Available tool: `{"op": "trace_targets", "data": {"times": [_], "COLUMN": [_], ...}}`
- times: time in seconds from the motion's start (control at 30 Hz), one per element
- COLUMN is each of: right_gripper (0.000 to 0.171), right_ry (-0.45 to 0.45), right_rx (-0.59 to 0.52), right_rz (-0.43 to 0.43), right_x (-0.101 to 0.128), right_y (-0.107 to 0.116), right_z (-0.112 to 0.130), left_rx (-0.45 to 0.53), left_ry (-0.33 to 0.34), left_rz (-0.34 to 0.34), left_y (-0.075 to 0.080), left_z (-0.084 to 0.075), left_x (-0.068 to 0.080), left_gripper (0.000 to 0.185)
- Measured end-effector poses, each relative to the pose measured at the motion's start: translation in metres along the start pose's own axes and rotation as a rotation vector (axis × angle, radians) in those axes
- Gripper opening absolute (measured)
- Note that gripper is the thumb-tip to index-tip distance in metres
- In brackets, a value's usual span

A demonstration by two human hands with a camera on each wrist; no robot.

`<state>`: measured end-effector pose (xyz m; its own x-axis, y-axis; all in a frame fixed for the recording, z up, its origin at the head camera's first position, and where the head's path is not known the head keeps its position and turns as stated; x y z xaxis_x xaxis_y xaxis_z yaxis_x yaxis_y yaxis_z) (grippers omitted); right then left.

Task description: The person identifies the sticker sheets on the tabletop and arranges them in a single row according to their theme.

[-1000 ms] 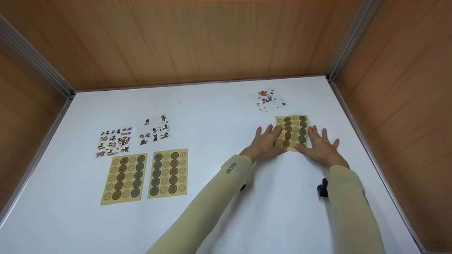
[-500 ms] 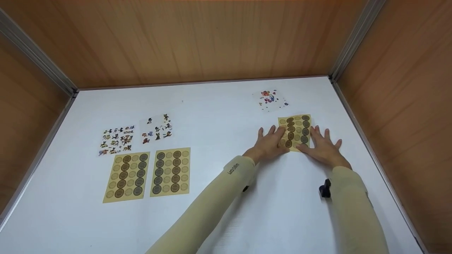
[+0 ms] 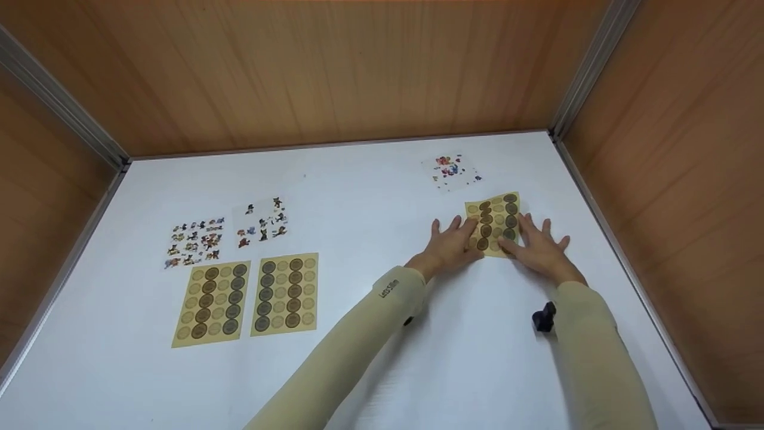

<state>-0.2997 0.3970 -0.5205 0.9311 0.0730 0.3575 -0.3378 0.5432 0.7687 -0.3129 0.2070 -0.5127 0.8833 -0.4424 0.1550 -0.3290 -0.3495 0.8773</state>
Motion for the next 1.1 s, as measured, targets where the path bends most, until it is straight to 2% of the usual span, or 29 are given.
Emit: {"op": "trace_targets", "data": {"times": [0.17, 0.23, 0.47, 0.63, 0.73, 0.83, 0.93, 1.0, 1.1], "right_gripper": [0.091, 0.086, 0.079, 0.076, 0.073, 0.071, 0.069, 0.068, 0.069], "right_ry": [0.023, 0.041, 0.028, 0.036, 0.031, 0.033, 0.055, 0.080, 0.121], "right_rx": [-0.301, -0.386, -0.598, -0.712, -0.804, -0.925, -1.032, -1.079, -1.123], "right_rz": [-0.058, -0.089, -0.173, -0.180, -0.150, -0.111, -0.079, -0.060, -0.035], "right_x": [-0.002, -0.004, -0.008, -0.008, -0.007, -0.007, -0.007, -0.006, -0.004], "right_y": [0.002, 0.002, 0.005, 0.007, 0.005, 0.001, -0.002, -0.003, -0.004], "right_z": [0.011, 0.016, 0.027, 0.037, 0.040, 0.043, 0.047, 0.052, 0.061], "left_rx": [-0.010, -0.014, -0.077, -0.046, -0.025, 0.039, 0.158, 0.276, 0.521], "left_ry": [-0.030, -0.046, -0.078, -0.067, -0.060, -0.039, -0.043, -0.053, -0.046], "left_rz": [-0.006, 0.000, 0.013, 0.019, 0.025, 0.041, 0.059, 0.071, 0.092], "left_y": [0.001, 0.001, 0.000, 0.001, 0.000, 0.001, 0.004, 0.010, 0.019], "left_z": [0.001, 0.002, 0.003, 0.005, 0.006, 0.010, 0.013, 0.017, 0.025], "left_x": [0.005, 0.008, 0.011, 0.011, 0.010, 0.011, 0.011, 0.012, 0.014], "left_gripper": [0.071, 0.071, 0.070, 0.076, 0.079, 0.086, 0.098, 0.107, 0.116]}}
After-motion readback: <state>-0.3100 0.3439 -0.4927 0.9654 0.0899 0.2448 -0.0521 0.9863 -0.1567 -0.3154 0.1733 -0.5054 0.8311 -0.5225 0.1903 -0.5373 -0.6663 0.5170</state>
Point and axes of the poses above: each hand's wrist, its own x-axis away from the middle knuckle, its own y-axis out of the back of the hand, z = x × y, the point moved 6 cm from there along -x, towards the middle knuckle, and after that the axes turned 1 degree about -y, right-handed, at the moved point
